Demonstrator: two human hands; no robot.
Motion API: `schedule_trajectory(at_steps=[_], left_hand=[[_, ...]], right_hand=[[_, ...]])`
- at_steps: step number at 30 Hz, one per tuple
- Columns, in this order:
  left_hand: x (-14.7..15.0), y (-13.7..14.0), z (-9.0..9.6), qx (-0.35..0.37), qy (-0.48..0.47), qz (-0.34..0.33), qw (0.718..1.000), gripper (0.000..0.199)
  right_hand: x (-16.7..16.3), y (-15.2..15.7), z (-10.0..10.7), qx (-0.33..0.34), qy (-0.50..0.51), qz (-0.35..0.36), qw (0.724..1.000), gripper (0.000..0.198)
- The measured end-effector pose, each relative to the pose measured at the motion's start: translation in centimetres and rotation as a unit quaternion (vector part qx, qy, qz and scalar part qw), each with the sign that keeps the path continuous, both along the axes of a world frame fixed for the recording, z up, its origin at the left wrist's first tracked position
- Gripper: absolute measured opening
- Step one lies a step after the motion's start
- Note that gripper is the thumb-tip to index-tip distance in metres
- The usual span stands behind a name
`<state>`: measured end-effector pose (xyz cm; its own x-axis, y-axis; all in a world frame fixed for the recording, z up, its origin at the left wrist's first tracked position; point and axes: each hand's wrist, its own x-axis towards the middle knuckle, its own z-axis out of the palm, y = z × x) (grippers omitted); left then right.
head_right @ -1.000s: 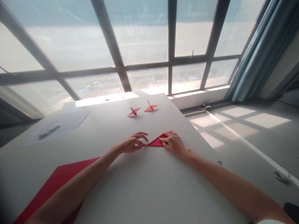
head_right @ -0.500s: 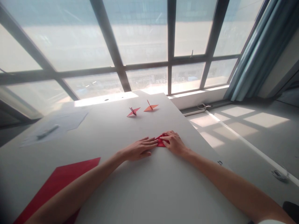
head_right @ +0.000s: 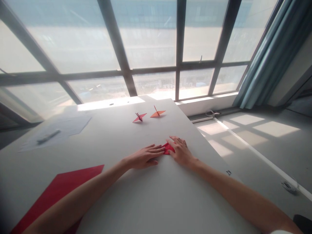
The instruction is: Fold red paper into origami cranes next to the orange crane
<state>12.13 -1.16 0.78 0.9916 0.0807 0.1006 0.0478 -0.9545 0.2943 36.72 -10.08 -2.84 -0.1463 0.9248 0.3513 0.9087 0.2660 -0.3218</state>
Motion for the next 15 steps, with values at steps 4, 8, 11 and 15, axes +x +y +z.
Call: schedule_trajectory(at_steps=[4,8,11,15], left_hand=[[0.0,-0.1,0.1,-0.002,-0.001,0.002,1.000,0.062],[0.0,-0.1,0.1,-0.002,-0.010,0.002,1.000,0.062],[-0.1,0.0,-0.1,0.001,-0.011,0.002,1.000,0.063],[-0.2,0.2,-0.4,0.001,-0.001,0.001,1.000,0.064]], right_hand=[[0.8,0.3,-0.5,-0.056,-0.031,-0.014,0.998,0.061],[1.1,-0.2,-0.1,-0.038,-0.030,0.046,0.998,0.052],[0.5,-0.4,0.2,-0.049,-0.037,0.105,0.993,0.049],[0.0,-0.2,0.3,-0.073,-0.040,0.105,0.991,0.049]])
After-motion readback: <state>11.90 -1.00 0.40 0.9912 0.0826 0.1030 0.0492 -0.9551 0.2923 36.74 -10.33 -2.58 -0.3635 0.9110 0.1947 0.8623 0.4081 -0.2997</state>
